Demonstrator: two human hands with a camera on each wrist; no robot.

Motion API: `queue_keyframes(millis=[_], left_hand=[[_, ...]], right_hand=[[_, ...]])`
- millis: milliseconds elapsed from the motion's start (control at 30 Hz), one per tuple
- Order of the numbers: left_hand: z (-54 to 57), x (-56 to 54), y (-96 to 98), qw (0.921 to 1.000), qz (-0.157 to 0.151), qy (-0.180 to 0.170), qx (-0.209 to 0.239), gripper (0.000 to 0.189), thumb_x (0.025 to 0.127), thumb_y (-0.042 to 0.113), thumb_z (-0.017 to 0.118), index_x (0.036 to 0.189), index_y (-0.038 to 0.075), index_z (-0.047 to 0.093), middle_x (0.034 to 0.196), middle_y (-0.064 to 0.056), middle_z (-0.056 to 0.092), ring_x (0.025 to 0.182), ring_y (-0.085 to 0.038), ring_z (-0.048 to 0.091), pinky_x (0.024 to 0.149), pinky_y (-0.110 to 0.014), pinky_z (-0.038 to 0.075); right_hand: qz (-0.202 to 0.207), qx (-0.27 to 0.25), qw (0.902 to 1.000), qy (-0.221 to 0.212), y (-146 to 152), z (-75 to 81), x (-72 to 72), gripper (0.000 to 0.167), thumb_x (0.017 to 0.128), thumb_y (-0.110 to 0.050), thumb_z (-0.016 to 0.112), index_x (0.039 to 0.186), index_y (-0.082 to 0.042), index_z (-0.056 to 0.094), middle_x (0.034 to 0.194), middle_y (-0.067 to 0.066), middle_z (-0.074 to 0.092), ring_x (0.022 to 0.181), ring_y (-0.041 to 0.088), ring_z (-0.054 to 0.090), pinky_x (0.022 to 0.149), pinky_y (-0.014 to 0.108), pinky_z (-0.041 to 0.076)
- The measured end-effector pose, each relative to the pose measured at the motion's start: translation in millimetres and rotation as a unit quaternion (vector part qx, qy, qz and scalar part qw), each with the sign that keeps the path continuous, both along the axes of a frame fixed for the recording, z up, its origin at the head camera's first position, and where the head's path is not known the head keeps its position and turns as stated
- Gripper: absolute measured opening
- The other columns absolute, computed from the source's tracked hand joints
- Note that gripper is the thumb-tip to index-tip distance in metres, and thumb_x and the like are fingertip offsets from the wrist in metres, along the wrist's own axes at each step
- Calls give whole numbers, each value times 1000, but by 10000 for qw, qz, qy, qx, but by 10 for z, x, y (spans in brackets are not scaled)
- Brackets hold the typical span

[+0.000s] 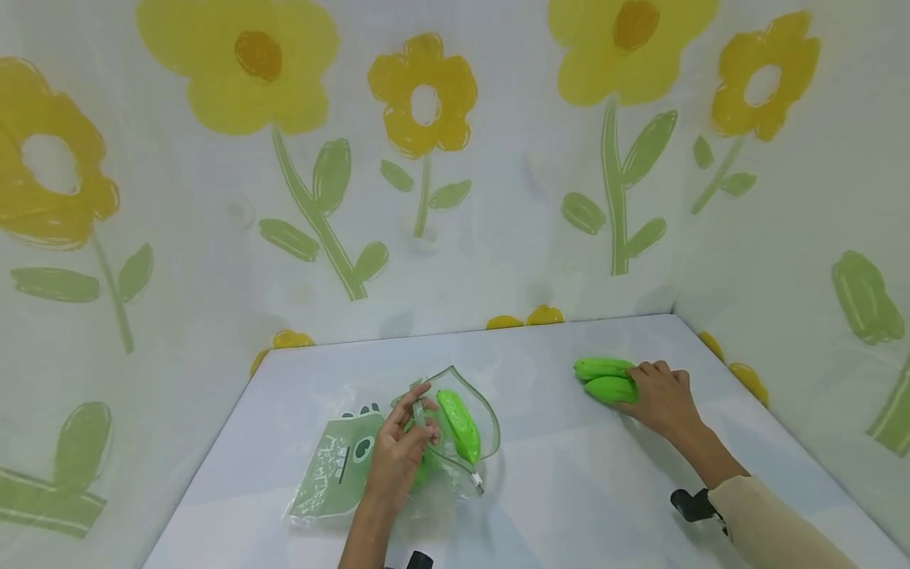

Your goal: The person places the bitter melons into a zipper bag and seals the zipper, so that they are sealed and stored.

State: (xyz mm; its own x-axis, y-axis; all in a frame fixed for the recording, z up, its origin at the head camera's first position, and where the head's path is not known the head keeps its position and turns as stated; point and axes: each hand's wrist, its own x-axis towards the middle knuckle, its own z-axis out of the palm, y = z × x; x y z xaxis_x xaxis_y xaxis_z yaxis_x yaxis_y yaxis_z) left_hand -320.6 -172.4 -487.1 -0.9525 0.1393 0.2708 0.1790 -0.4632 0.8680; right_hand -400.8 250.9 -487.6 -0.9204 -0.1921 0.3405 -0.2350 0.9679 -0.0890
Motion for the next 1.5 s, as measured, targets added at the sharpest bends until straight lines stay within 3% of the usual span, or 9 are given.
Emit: queue_keyframes(millis=[100,267,533,767,1233,1500], left_hand=[[-5,7,1,10000,-8,-32,24,62,91,-9,53,151,-1,36,123,-15,43,83,-14,54,73,-22,50],[2,2,0,10000,-9,72,8,61,92,-9,52,151,-1,35,122,-16,43,81,-15,53,72,-22,50],[15,-12,15,9999,-10,140,82,62,93,-9,52,151,-3,33,120,-15,45,81,-15,53,72,-22,50],[2,-10,15,9995,-49,293,110,59,94,-9,52,150,-3,36,120,-14,46,82,-15,53,73,-22,50],[17,-23,17,9999,7,114,89,60,93,-10,52,150,-1,37,119,-13,46,82,-15,53,73,-23,51],[7,-30,16,9999,-7,95,124,58,93,-10,51,149,1,40,120,-12,46,82,-15,53,72,-23,50]], right_hand=[[125,76,9998,140,15,-18,23,56,74,-26,88,114,6,66,108,21,63,104,40,50,80,57,36],[245,32,9996,155,-28,59,73,55,72,-29,89,110,4,68,107,20,64,102,39,51,79,57,36],[363,-403,9985,59,-172,316,192,52,74,-33,87,107,3,70,107,21,66,103,41,53,78,56,34],[495,-924,9944,-145,-379,394,271,49,78,-35,85,107,3,71,101,15,68,97,36,56,77,53,33],[1072,-1300,9857,42,-762,554,309,40,77,-32,87,103,-4,75,98,6,72,93,30,60,75,48,33],[1418,-1584,9771,-121,-934,651,316,31,79,-35,84,95,-10,77,88,-5,72,82,19,61,74,41,45]])
